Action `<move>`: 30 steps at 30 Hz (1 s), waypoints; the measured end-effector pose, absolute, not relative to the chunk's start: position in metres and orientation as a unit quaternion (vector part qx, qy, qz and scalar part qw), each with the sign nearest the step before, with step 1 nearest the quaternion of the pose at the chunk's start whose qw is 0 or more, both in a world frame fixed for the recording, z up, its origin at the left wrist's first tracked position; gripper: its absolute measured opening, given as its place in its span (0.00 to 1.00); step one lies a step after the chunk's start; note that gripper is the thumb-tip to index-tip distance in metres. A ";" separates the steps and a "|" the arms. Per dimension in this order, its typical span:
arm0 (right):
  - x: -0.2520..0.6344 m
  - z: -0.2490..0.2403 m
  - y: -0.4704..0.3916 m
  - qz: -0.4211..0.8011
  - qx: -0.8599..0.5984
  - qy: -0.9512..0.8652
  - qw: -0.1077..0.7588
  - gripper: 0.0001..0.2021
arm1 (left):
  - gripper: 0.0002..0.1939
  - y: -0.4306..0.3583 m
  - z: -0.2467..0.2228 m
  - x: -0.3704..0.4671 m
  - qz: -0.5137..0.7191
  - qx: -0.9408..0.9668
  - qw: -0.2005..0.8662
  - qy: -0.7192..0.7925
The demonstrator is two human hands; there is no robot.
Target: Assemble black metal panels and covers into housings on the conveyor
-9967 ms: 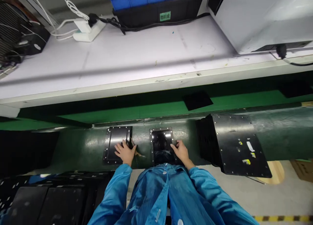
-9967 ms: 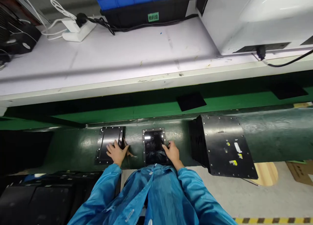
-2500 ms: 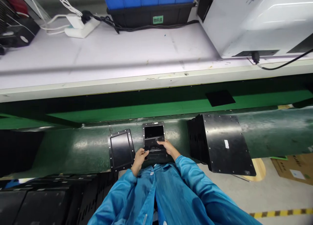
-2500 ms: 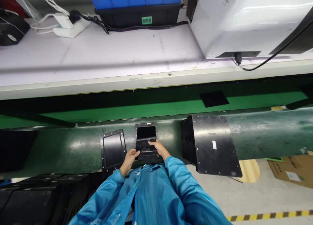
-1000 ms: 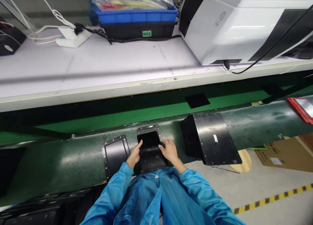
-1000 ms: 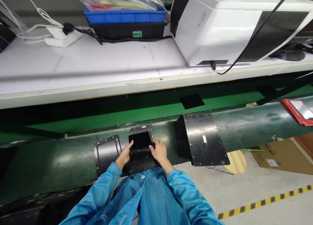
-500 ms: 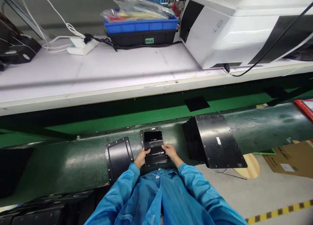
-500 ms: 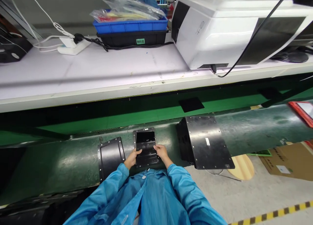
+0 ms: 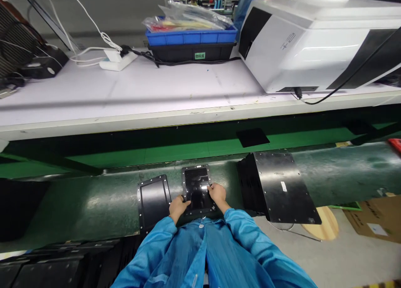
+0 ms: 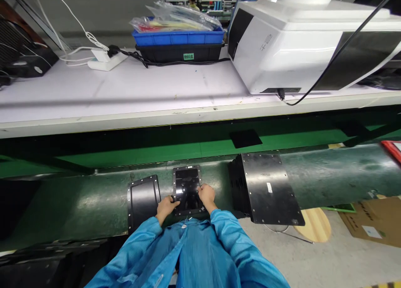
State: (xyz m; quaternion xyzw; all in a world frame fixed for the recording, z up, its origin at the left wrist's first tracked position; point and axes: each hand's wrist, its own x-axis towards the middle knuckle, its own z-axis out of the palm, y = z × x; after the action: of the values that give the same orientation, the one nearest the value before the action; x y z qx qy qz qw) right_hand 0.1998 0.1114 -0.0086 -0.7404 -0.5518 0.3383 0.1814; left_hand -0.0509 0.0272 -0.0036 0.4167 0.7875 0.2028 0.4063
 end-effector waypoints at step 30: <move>0.232 -0.010 0.049 0.415 -0.657 -0.626 -0.064 0.30 | 0.11 0.010 0.002 -0.042 -0.080 0.515 0.411 0.748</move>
State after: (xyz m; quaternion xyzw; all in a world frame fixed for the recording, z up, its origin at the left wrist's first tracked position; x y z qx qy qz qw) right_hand 0.2325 0.0491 -0.0101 -0.6571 -0.6258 0.4153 -0.0640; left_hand -0.0420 0.0098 0.0025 0.5150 0.7480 -0.0799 0.4109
